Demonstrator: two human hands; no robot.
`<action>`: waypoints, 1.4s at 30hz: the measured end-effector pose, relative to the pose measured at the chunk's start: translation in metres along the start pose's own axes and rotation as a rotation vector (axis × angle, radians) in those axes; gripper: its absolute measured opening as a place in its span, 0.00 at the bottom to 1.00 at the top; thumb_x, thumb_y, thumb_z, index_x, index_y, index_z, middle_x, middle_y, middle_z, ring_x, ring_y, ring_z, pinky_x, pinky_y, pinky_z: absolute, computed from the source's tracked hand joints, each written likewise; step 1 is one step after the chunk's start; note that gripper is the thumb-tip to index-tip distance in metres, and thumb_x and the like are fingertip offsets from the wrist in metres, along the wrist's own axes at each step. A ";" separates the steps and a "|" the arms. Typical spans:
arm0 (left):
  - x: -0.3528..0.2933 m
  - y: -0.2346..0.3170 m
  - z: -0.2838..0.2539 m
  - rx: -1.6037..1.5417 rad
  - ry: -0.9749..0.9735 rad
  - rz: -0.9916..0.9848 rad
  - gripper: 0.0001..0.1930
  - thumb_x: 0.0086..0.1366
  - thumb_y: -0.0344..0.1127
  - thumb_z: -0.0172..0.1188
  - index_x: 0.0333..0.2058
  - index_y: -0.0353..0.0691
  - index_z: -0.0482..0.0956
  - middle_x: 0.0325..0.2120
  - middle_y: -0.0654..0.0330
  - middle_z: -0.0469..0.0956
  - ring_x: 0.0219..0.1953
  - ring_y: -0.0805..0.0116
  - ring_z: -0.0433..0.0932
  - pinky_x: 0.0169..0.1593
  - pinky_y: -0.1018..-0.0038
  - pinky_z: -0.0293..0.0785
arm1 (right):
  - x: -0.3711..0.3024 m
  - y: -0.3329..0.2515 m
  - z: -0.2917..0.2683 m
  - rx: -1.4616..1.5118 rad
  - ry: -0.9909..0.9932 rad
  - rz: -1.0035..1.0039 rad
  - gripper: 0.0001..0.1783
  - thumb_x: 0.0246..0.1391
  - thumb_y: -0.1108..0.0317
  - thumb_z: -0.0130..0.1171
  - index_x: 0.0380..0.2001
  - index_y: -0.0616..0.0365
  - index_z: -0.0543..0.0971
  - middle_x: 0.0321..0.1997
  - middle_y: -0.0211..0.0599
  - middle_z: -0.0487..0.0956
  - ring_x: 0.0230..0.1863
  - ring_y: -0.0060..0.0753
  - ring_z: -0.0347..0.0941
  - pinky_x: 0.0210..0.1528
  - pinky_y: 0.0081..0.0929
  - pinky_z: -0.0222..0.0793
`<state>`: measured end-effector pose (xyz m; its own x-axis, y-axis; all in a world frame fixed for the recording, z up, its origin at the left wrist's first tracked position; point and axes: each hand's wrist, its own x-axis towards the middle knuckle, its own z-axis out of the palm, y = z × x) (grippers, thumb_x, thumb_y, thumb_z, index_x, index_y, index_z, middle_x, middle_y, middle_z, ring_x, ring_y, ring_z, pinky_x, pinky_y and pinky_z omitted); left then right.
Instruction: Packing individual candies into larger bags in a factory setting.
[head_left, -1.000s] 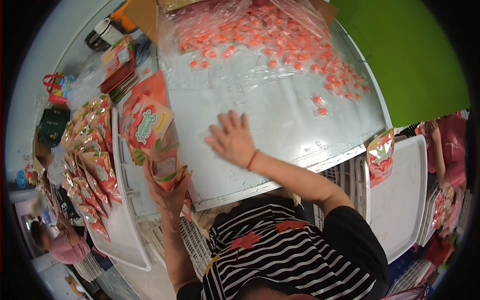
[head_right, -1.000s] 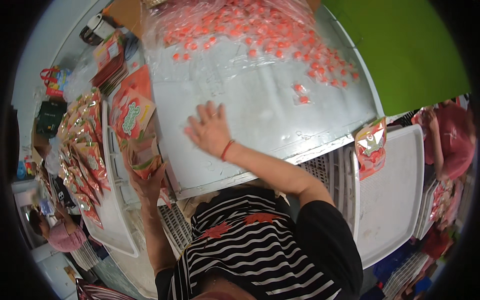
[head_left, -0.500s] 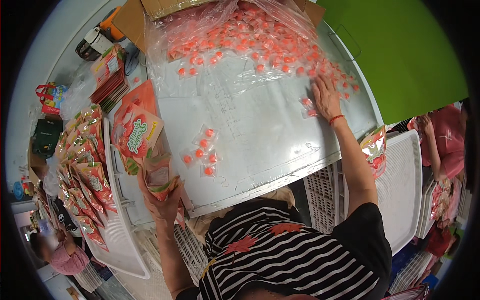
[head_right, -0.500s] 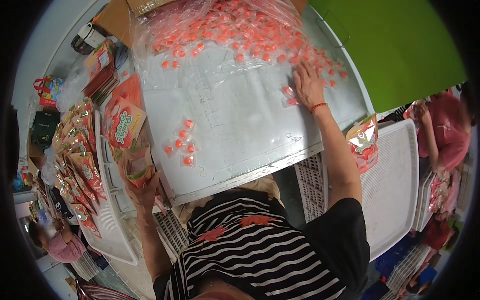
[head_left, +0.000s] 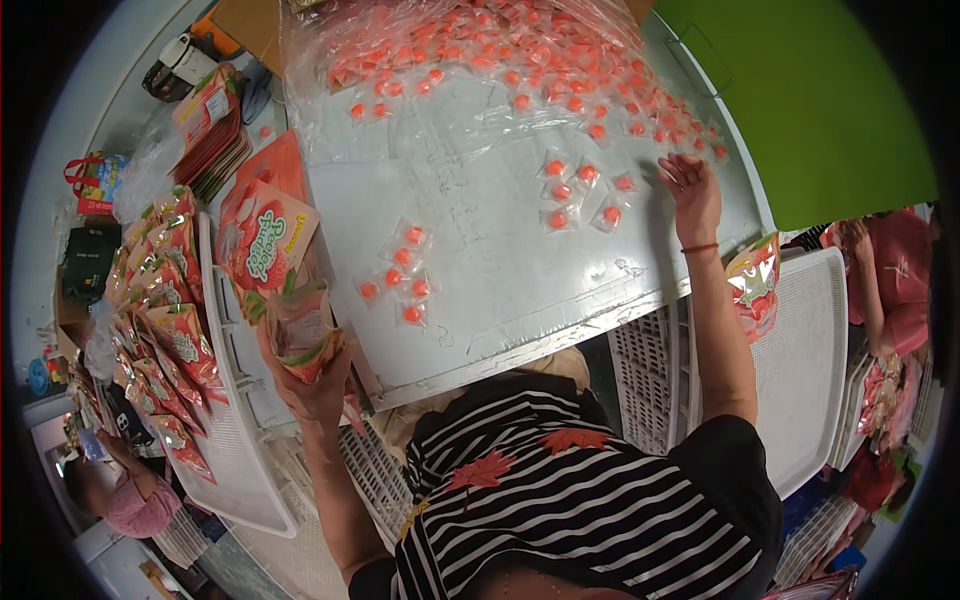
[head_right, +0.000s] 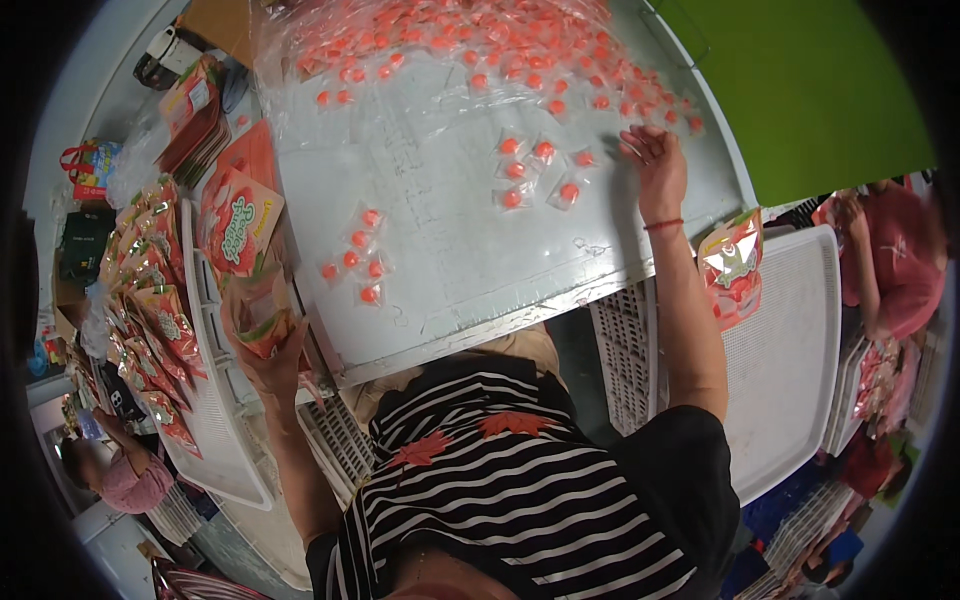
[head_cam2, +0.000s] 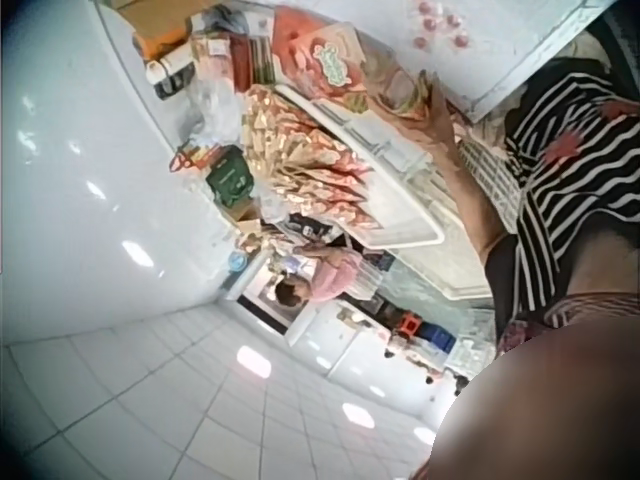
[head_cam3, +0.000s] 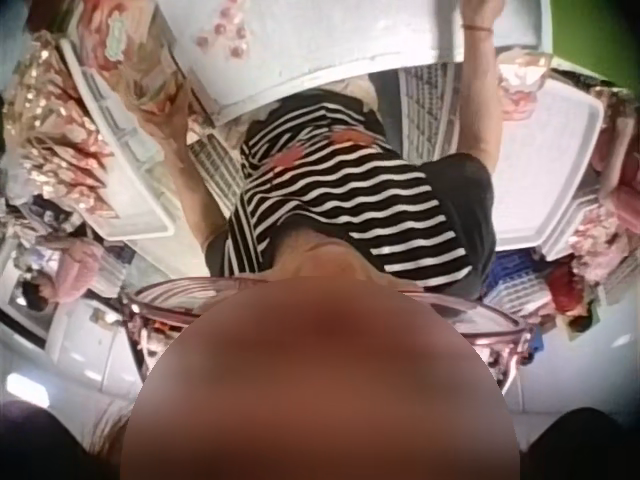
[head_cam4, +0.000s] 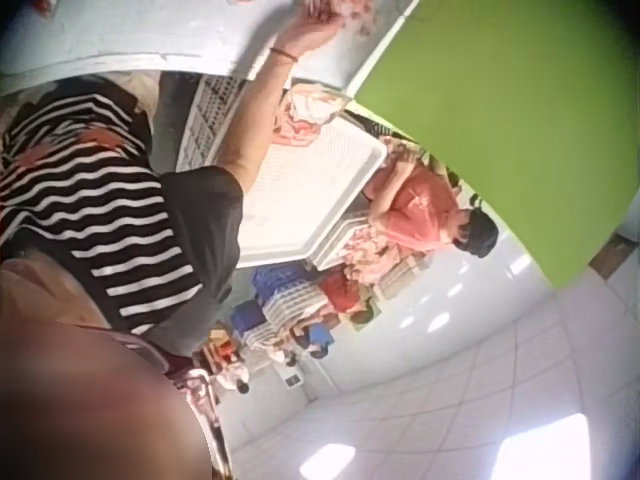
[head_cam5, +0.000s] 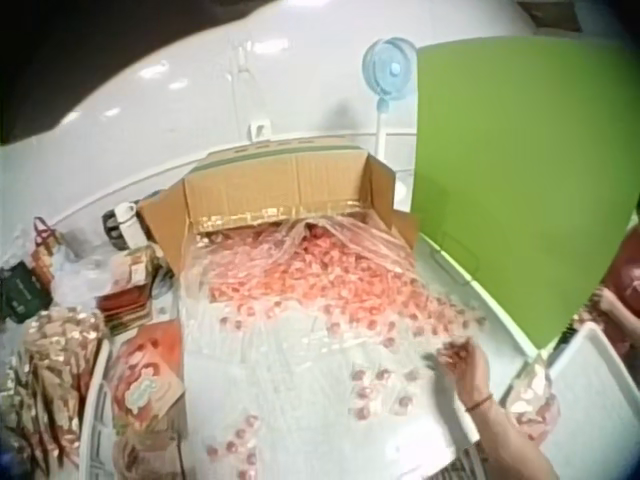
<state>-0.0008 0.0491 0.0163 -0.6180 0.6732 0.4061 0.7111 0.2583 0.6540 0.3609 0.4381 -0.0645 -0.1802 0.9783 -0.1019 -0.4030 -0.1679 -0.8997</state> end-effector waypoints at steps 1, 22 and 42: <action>-0.001 -0.001 0.000 -0.004 0.003 0.015 0.51 0.38 0.25 0.75 0.61 0.33 0.54 0.53 0.49 0.66 0.54 0.59 0.68 0.57 0.67 0.65 | -0.006 0.000 -0.005 -0.274 -0.045 -0.089 0.21 0.62 0.56 0.42 0.47 0.61 0.72 0.51 0.44 0.74 0.58 0.39 0.67 0.59 0.36 0.61; 0.001 0.009 0.004 0.000 -0.006 0.006 0.51 0.39 0.26 0.75 0.61 0.33 0.53 0.53 0.47 0.66 0.54 0.57 0.69 0.57 0.67 0.65 | -0.108 0.103 0.192 -1.436 -0.518 -0.790 0.24 0.50 0.49 0.56 0.49 0.47 0.73 0.57 0.43 0.65 0.59 0.55 0.57 0.55 0.63 0.51; 0.004 0.010 0.001 -0.024 0.016 -0.057 0.52 0.39 0.26 0.75 0.62 0.35 0.52 0.52 0.48 0.68 0.52 0.59 0.70 0.55 0.68 0.67 | 0.025 0.080 0.132 -1.632 -0.347 -0.882 0.27 0.57 0.53 0.48 0.57 0.54 0.66 0.62 0.44 0.62 0.65 0.52 0.54 0.62 0.53 0.51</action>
<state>0.0039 0.0550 0.0238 -0.6630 0.6464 0.3775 0.6660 0.2791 0.6918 0.2057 0.4336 -0.0827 -0.6582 0.6086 0.4431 0.6258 0.7695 -0.1274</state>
